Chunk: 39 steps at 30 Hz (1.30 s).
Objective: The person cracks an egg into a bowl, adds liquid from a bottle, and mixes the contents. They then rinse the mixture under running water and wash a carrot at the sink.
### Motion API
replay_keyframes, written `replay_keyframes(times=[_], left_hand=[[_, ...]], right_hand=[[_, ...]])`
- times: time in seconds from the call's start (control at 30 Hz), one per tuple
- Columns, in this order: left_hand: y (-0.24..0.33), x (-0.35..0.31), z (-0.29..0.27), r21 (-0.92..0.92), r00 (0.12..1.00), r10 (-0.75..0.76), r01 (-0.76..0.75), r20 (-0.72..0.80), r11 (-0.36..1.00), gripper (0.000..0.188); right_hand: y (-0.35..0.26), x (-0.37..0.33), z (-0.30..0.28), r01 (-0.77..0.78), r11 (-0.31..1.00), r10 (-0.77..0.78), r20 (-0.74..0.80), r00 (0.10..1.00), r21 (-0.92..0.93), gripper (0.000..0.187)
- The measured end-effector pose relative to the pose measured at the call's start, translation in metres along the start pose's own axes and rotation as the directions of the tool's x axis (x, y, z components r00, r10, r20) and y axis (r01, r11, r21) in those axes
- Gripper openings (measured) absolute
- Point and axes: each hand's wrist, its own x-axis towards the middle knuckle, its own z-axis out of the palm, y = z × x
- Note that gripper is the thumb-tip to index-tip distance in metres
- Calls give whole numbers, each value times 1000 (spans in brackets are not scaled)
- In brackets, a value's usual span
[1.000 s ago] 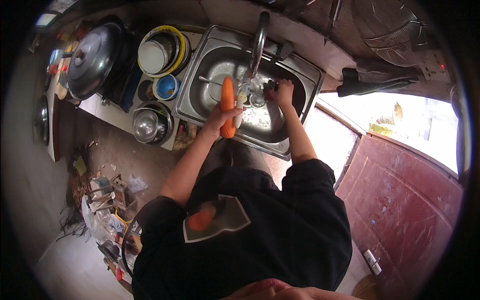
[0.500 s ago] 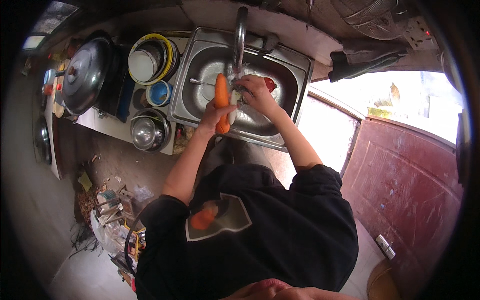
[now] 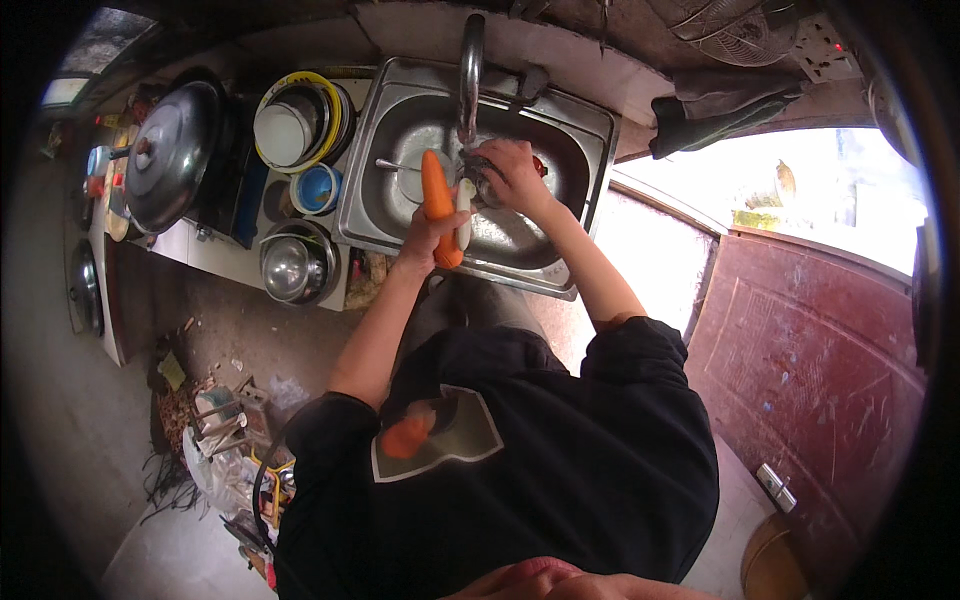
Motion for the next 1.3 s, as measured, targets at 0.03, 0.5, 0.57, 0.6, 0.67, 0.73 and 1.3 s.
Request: replay_keyframes(times=[0.03, 0.5, 0.57, 0.6, 0.67, 0.73, 1.3], left_hand=[[0, 1, 0, 2, 1000, 17, -17, -8, 1000, 60], [12, -5, -3, 39, 998, -70, 70, 2, 997, 57], [14, -6, -5, 63, 997, -82, 82, -2, 995, 57], [15, -5, -5, 72, 997, -80, 79, 6, 994, 58], [14, -5, -3, 81, 995, -89, 86, 34, 993, 61], [14, -6, -1, 93, 993, -101, 95, 57, 991, 66], [16, 1, -13, 930, 831, 424, -356, 360, -90, 60]], right_hand=[[1, 1, 1, -53, 999, 53, -15, 998, -3, 34], [-5, -15, 11, -24, 992, 23, 10, 1000, 121, 32], [-2, -19, 13, -16, 998, 16, 1, 1000, 65, 31], [3, -15, 16, -20, 1000, 20, -44, 999, 1, 33], [28, 3, 14, -127, 988, 125, -34, 992, -88, 35], [49, 16, 9, -166, 981, 143, -196, 970, -105, 30], [5, -4, -32, -268, 963, 244, -312, 918, -36, 32]])
